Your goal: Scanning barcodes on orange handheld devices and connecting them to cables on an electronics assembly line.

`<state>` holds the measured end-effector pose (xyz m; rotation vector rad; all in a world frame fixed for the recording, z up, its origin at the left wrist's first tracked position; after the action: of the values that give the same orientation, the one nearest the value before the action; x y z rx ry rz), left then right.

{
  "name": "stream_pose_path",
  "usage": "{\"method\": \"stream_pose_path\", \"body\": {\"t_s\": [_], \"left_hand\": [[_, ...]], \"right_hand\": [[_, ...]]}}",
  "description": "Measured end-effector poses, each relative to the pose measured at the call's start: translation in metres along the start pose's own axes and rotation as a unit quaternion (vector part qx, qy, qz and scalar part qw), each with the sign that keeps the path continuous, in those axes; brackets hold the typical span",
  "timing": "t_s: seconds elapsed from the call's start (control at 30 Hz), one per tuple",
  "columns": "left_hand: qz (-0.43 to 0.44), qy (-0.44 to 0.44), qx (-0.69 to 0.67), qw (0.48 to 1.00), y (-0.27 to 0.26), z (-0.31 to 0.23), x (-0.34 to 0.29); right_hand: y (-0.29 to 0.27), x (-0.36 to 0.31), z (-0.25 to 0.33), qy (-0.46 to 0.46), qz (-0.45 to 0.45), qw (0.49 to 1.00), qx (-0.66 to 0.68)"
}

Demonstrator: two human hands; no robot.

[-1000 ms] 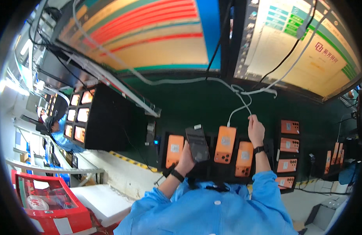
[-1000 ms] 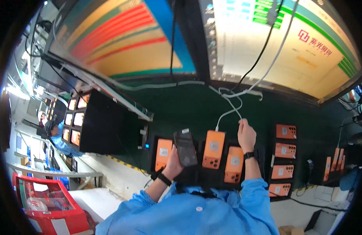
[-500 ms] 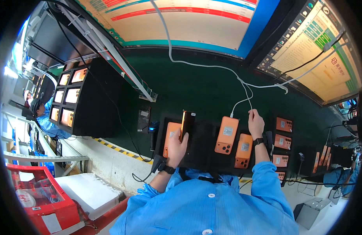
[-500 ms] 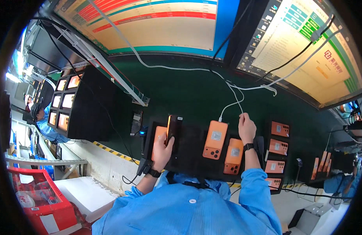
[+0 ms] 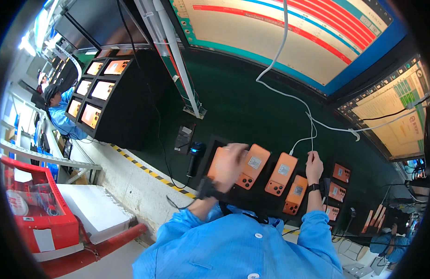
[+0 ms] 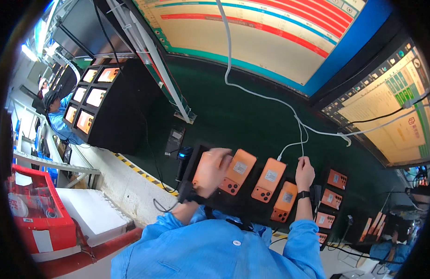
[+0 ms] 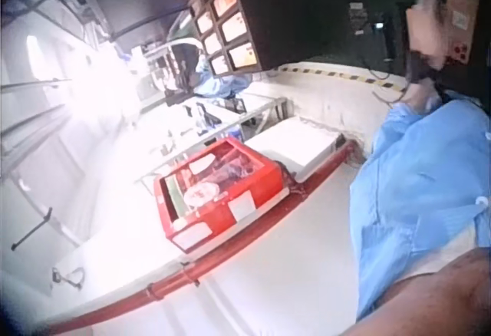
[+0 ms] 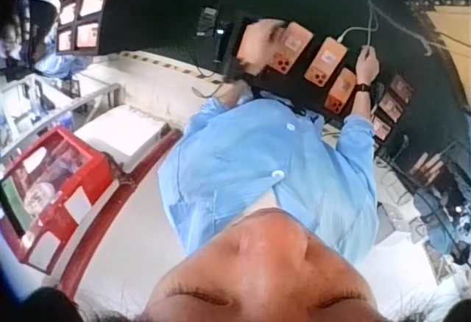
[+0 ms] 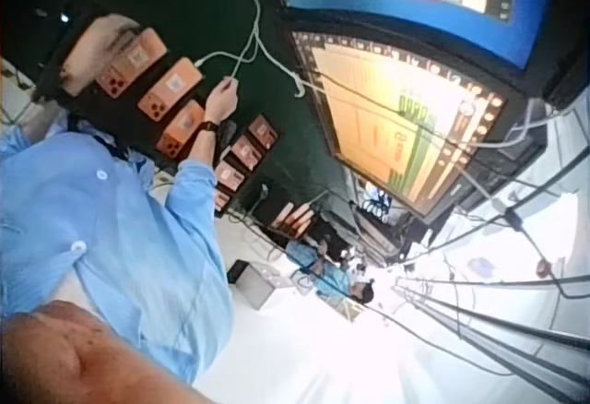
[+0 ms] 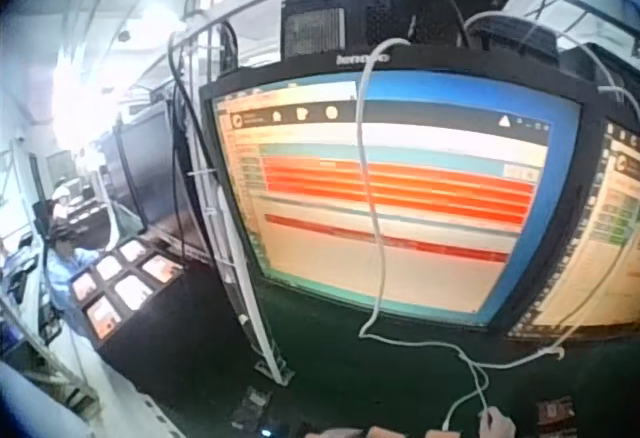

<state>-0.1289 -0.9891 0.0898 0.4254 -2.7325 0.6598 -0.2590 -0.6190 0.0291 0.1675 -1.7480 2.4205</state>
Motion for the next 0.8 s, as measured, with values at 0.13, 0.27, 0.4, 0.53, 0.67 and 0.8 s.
{"method": "stream_pose_path", "body": {"t_s": [0.13,0.27,0.4,0.53,0.67,0.8], "left_hand": [[-0.157,-0.132,0.007,0.979,-0.106,0.098,-0.031],[-0.090,-0.327,0.054,0.939,-0.115,0.199,-0.097],[-0.084,-0.389,0.101,0.912,-0.099,0.233,-0.119],[0.071,-0.444,0.193,0.872,-0.101,0.210,-0.102],[0.024,-0.277,0.239,0.930,-0.147,0.108,-0.060],[0.019,-0.325,-0.001,0.945,-0.137,0.054,-0.056]], "right_hand": [[-0.011,0.000,0.010,-0.002,-0.006,1.000,-0.014],[-0.020,0.000,0.017,0.008,-0.018,1.000,-0.005],[-0.019,-0.003,0.014,0.010,0.004,1.000,0.001],[-0.018,-0.002,0.011,0.008,0.006,1.000,0.016],[-0.020,-0.002,0.013,0.001,-0.008,1.000,0.013],[-0.025,-0.003,0.015,-0.002,-0.033,0.999,0.022]]}}
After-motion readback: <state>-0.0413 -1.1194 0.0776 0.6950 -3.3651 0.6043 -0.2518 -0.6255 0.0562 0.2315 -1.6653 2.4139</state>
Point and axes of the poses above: each hand's wrist, its own x-axis towards the middle knuckle, its own y-axis out of the palm, z = x × y, the point moved 10 cm from there along x, towards the middle knuckle, and after that the axes turned 10 degrees about -x, right-handed, at the moved point
